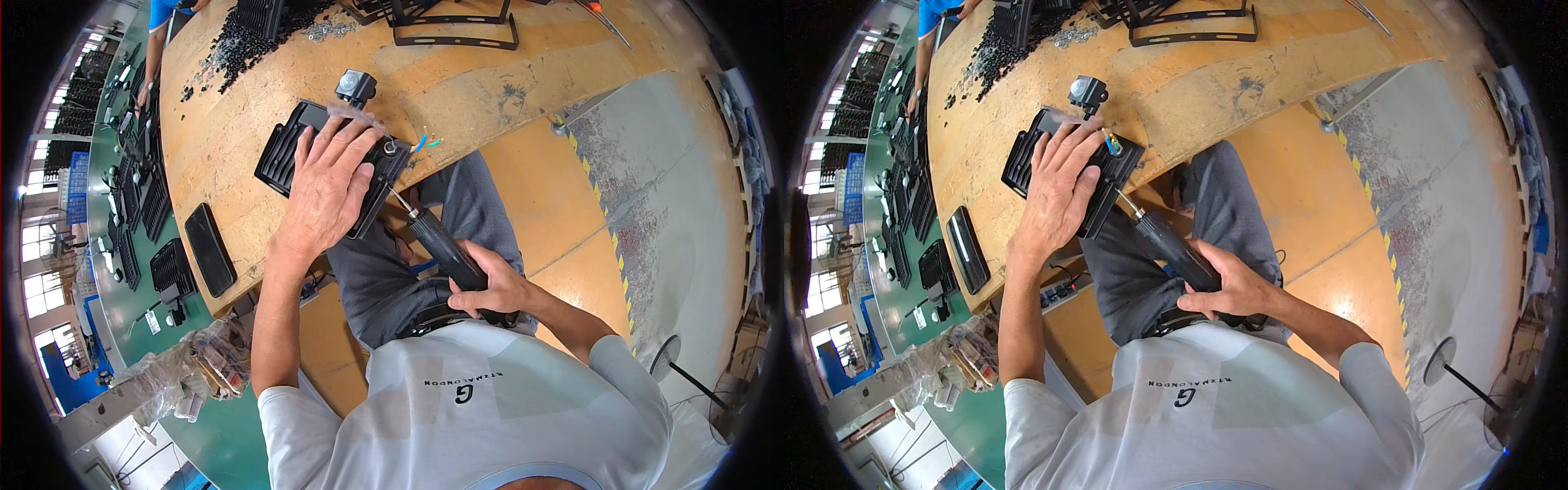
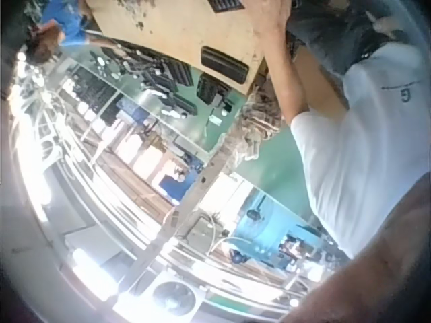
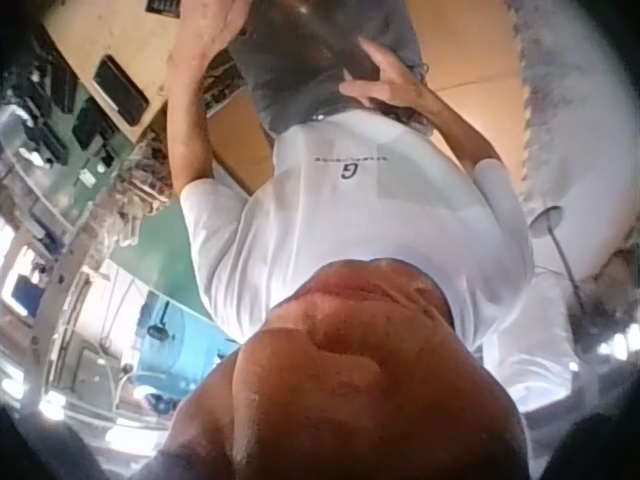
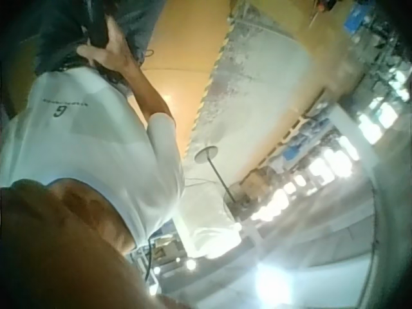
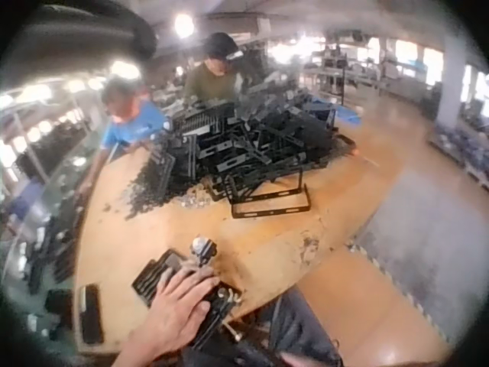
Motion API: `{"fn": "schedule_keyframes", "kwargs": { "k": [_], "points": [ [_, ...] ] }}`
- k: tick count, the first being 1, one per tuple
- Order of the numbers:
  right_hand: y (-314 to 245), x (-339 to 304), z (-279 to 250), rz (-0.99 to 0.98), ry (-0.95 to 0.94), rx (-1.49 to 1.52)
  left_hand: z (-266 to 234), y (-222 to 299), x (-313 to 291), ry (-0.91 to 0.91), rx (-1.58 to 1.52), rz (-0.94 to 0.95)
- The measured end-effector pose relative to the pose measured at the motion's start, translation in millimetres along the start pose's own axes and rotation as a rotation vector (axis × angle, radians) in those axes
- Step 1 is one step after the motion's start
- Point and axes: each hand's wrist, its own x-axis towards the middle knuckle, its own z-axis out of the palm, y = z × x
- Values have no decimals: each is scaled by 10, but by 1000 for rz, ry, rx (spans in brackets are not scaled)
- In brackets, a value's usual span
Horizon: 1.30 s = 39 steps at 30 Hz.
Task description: Assembling electronic components using an electric screwdriver at a factory workbench.
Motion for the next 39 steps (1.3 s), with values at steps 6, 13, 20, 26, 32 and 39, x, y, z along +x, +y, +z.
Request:
{"fn": "schedule_keyframes", "kwargs": {
  "k": [6, 13, 20, 26, 32, 39],
  "points": [
    [-38, -13, -1, 26, 3, 20, 56, -32, -2, -30, -32, -6],
    [-367, -33, -41, 181, -10, 9, 80, -44, 17, -10, -69, -10],
    [-741, -53, -124, 302, -76, -1, 109, -68, 9, -9, -91, -30],
    [-828, -92, -142, 348, -77, -88, 87, -36, 1, -27, -194, -43],
    [-839, -97, -122, 346, -36, -212, 104, -36, -31, -34, -241, -46],
    [-974, 41, -111, 418, -3, -447, 112, -103, -20, -51, -236, -76]
  ]
}}
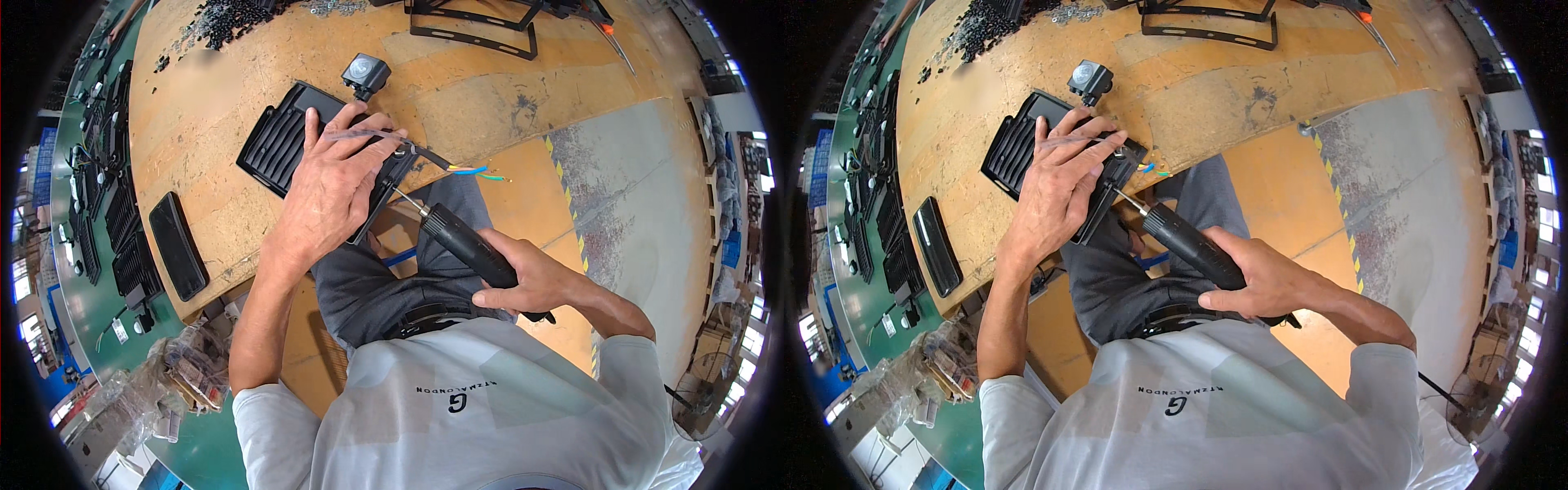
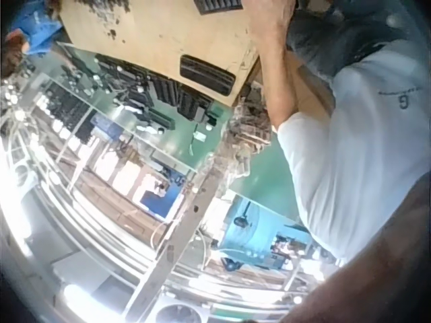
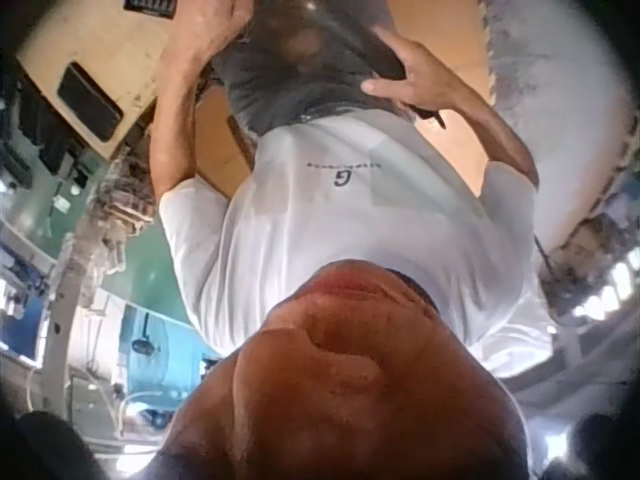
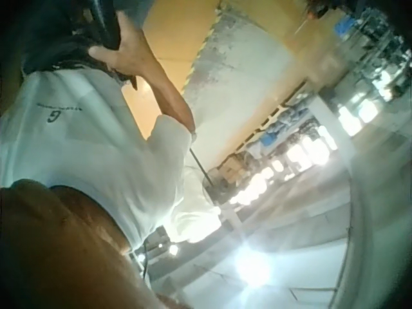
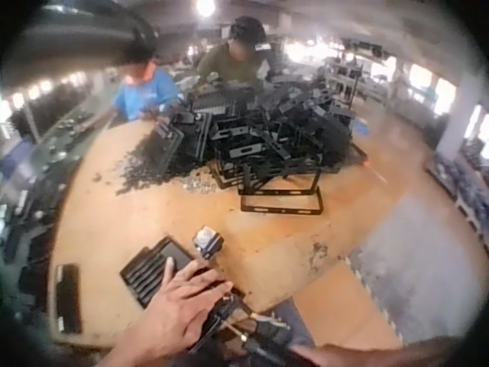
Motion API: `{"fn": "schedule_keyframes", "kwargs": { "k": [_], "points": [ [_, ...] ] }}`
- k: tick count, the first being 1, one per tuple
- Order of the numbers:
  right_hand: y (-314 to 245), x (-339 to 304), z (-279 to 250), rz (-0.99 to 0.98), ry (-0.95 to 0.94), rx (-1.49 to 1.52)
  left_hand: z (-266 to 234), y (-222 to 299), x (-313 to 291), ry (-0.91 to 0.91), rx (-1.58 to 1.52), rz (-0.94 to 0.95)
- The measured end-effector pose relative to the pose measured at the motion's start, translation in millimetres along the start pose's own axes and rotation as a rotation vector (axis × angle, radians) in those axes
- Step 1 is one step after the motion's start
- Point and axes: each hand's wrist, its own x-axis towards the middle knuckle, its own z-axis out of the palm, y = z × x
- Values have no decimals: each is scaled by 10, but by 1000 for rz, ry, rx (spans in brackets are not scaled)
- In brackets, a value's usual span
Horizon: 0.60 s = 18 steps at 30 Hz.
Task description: Assembling electronic components using an electric screwdriver at a factory workbench.
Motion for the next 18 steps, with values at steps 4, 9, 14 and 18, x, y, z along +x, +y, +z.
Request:
{"fn": "schedule_keyframes", "kwargs": {
  "k": [4, 9, 14, 18],
  "points": [
    [-158, -6, -37, -70, 81, -183, -76, -27, 95, 5, -6, 9],
    [81, -62, 3, -173, 126, -200, -96, 62, 96, 14, 86, 79],
    [193, -139, 48, -228, 330, -821, 32, 126, -31, -24, -6, 49],
    [293, -399, 36, -238, 415, -1097, -96, 153, -34, -33, 25, 34]
  ]
}}
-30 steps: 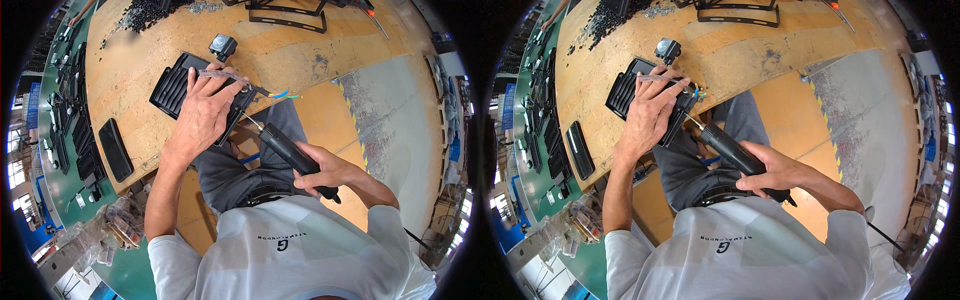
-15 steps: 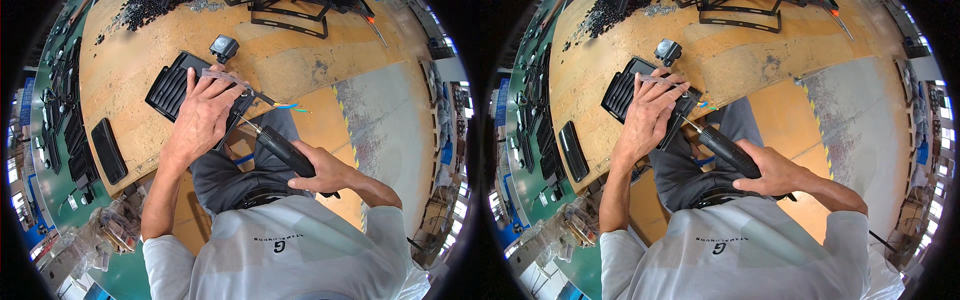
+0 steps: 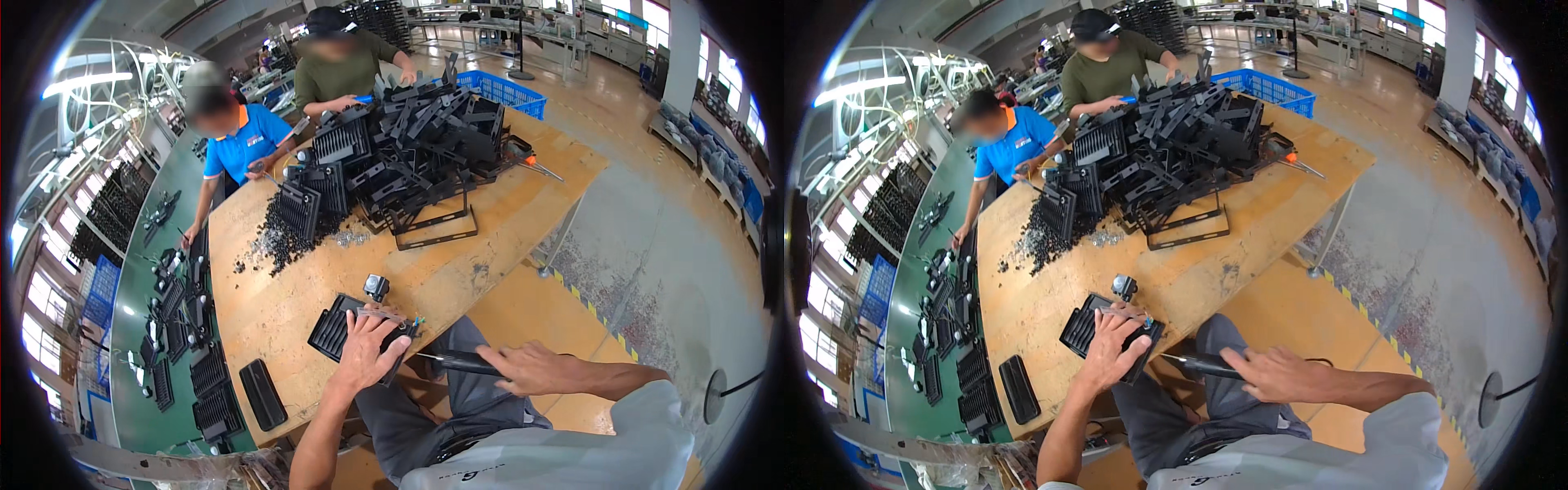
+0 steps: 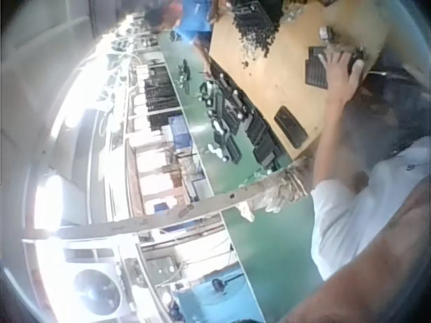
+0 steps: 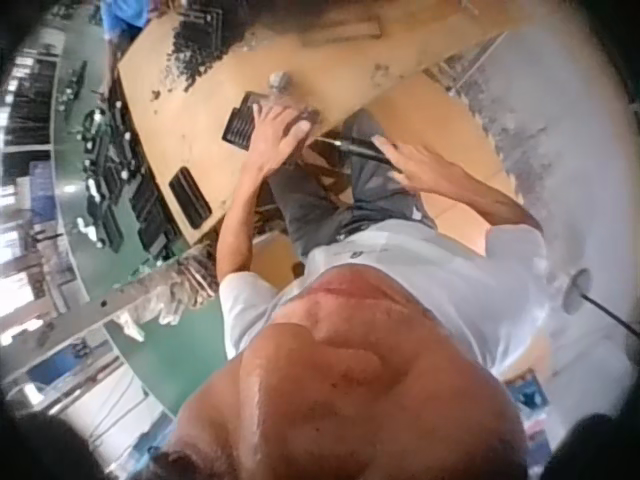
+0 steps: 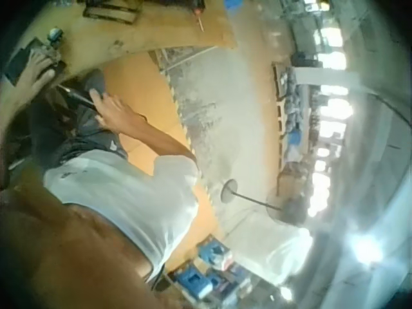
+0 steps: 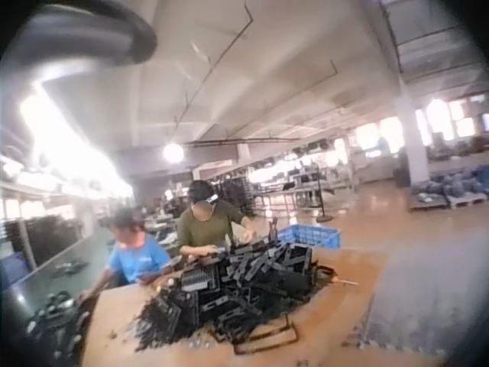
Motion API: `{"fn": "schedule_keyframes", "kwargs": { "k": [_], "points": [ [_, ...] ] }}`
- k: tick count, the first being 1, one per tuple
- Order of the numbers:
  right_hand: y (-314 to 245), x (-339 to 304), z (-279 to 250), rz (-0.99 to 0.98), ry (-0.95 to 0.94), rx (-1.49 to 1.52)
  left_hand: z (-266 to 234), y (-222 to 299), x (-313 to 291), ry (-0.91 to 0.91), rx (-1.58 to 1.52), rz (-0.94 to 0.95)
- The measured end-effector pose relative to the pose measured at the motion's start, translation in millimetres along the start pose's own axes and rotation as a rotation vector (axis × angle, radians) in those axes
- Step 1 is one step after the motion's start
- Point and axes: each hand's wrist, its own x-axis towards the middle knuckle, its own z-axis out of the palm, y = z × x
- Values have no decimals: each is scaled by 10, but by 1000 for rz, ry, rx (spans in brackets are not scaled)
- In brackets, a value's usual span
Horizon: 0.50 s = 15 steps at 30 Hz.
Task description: Assembling electronic components using an electric screwdriver at a factory workbench.
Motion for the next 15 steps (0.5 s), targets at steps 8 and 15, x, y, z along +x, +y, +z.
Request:
{"fn": "schedule_keyframes", "kwargs": {
  "k": [8, 15],
  "points": [
    [-59, -250, 575, 134, -64, 707, -53, -42, 246, 61, 93, 6],
    [-44, -277, 879, 189, -127, 796, -188, 11, 327, 217, 80, 187]
  ]
}}
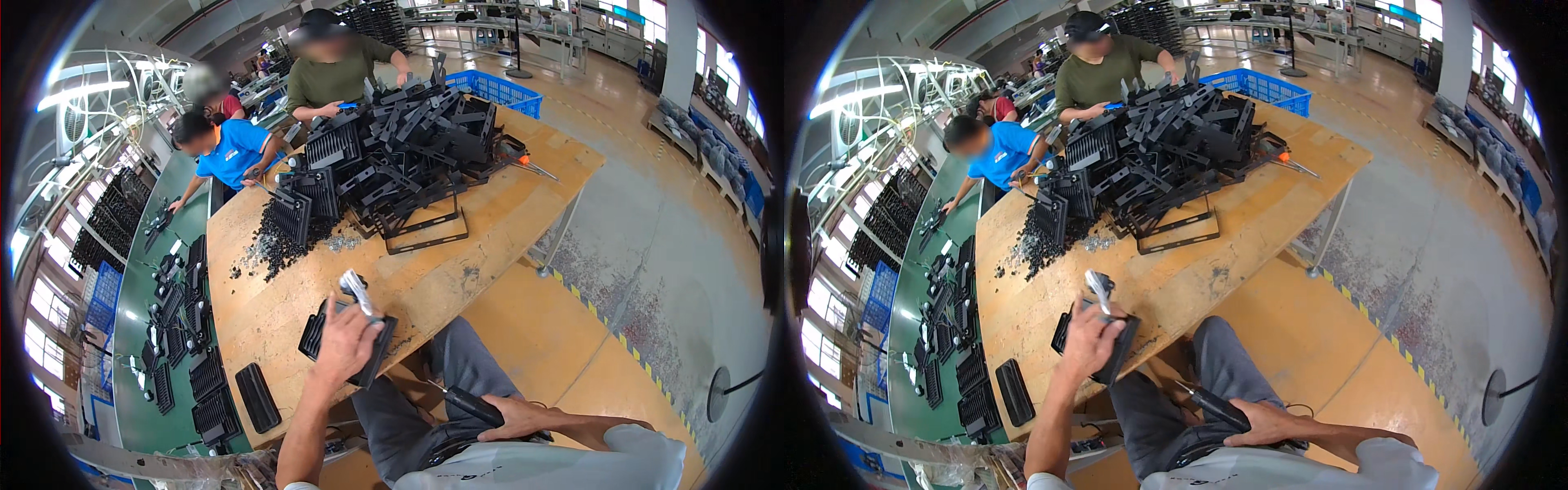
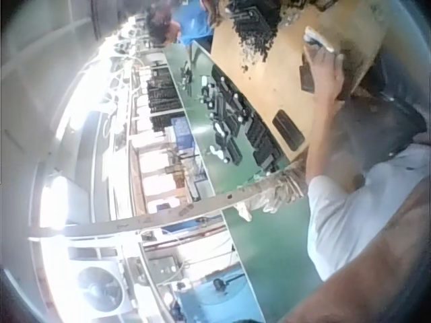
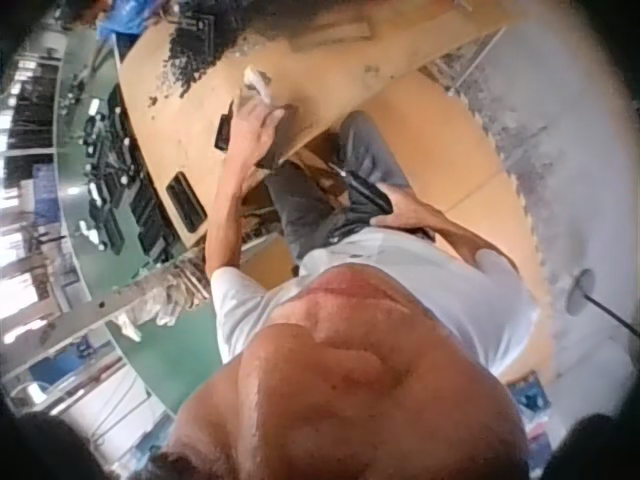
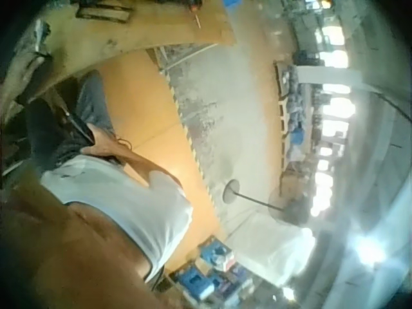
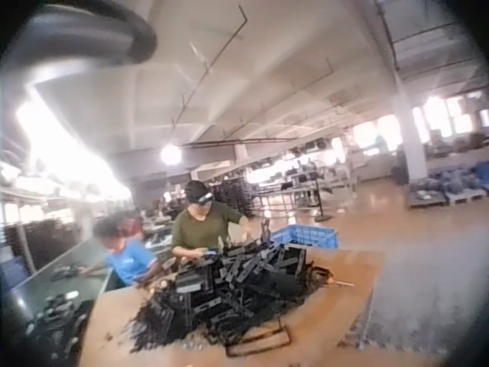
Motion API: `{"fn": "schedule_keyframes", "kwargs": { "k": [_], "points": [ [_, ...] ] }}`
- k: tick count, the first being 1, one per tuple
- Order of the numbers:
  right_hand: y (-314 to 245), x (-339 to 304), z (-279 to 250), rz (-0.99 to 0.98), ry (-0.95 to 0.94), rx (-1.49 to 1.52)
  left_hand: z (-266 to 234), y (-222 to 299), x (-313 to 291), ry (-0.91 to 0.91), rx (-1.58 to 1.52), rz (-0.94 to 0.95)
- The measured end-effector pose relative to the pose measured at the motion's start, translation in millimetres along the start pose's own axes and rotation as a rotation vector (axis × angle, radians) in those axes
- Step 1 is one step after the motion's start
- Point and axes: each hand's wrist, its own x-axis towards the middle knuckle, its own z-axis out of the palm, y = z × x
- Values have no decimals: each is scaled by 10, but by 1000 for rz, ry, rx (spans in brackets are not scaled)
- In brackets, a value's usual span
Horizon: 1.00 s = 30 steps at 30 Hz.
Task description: Assembling electronic components using an electric screwdriver at a factory workbench.
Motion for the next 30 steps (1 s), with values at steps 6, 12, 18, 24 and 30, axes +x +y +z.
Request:
{"fn": "schedule_keyframes", "kwargs": {
  "k": [6, 12, 18, 24, 30],
  "points": [
    [87, 249, 11, -37, -104, -110, -642, 313, -213, 507, -401, -368],
    [-3, 501, 123, -282, -49, -16, -866, 841, -743, 851, -754, -391],
    [-3, 764, 296, -114, -487, -81, -1352, 2100, -2223, 1007, -388, -571],
    [-255, 857, 568, -257, -627, -284, -1949, 2753, -3712, 718, 557, -1176],
    [-427, 984, 1012, -333, -690, -341, -1671, 2950, -5327, 230, 686, -1461]
  ]
}}
